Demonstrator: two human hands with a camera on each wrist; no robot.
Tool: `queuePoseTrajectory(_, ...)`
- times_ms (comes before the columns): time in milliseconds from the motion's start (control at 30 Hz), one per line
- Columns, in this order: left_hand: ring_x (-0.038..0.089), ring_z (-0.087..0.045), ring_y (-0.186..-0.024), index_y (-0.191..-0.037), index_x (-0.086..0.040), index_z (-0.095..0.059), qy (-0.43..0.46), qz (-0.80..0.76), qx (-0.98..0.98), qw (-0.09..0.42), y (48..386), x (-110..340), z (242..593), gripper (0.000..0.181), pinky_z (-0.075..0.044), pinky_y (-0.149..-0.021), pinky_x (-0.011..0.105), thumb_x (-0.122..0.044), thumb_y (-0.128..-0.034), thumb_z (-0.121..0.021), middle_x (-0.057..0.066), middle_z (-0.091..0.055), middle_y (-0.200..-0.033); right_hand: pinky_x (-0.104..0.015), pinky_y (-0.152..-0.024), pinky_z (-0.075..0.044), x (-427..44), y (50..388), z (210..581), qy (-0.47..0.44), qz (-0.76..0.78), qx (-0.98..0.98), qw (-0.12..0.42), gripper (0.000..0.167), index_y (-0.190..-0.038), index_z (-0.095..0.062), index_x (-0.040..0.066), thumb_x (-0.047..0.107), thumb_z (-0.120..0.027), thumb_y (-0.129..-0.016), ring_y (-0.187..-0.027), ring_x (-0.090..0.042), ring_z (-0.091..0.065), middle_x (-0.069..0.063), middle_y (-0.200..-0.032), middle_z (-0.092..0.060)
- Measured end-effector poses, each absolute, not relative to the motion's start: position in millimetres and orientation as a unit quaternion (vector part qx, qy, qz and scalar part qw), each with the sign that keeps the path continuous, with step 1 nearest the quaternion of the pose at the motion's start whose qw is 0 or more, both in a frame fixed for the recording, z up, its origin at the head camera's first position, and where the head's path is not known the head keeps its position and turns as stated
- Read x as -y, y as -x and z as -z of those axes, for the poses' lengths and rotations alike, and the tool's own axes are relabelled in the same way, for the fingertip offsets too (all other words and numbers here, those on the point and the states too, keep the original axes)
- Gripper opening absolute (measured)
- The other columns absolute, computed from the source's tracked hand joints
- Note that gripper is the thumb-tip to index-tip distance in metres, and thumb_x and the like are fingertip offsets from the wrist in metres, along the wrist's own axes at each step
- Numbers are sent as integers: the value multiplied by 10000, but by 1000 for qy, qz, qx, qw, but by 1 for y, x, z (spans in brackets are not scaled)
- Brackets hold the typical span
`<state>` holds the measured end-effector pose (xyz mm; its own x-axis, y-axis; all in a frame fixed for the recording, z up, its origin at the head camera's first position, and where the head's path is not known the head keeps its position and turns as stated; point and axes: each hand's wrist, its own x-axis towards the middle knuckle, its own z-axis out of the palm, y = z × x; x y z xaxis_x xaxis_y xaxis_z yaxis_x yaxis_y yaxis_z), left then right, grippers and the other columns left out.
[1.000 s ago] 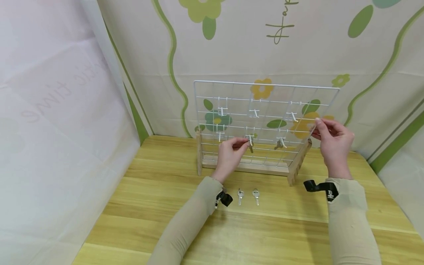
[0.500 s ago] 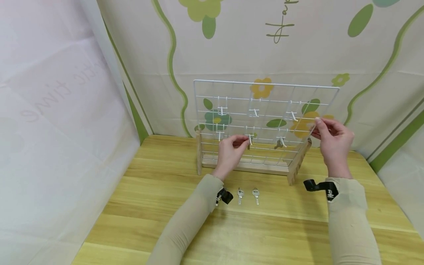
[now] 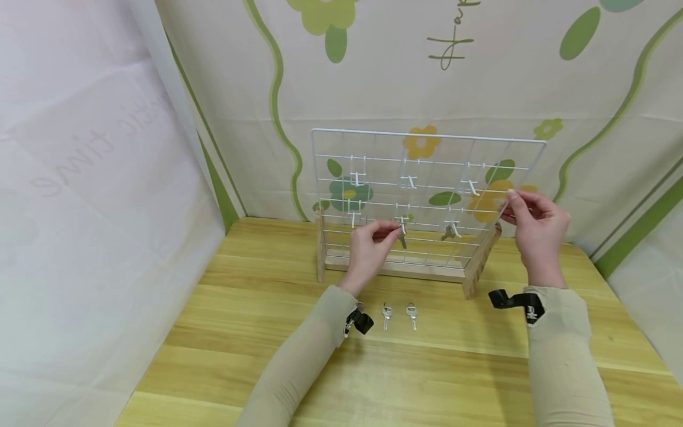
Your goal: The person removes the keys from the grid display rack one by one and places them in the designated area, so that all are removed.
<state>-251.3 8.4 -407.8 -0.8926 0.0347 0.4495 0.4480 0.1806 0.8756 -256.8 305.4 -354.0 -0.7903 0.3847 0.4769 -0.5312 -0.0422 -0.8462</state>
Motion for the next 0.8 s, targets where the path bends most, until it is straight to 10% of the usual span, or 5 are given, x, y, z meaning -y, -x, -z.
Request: queuePoseTrajectory(800, 107, -695, -802, -1016, -64, -778, 201, 638, 718, 191, 226, 11, 397, 98, -597, -711, 283, -122, -937, -766, -25, -754, -958, -303, -701, -571, -304, 257, 354, -53, -730, 607, 311, 315, -1073, -712, -140, 94, -799, -880, -742, -204, -723, -123, -857, -729)
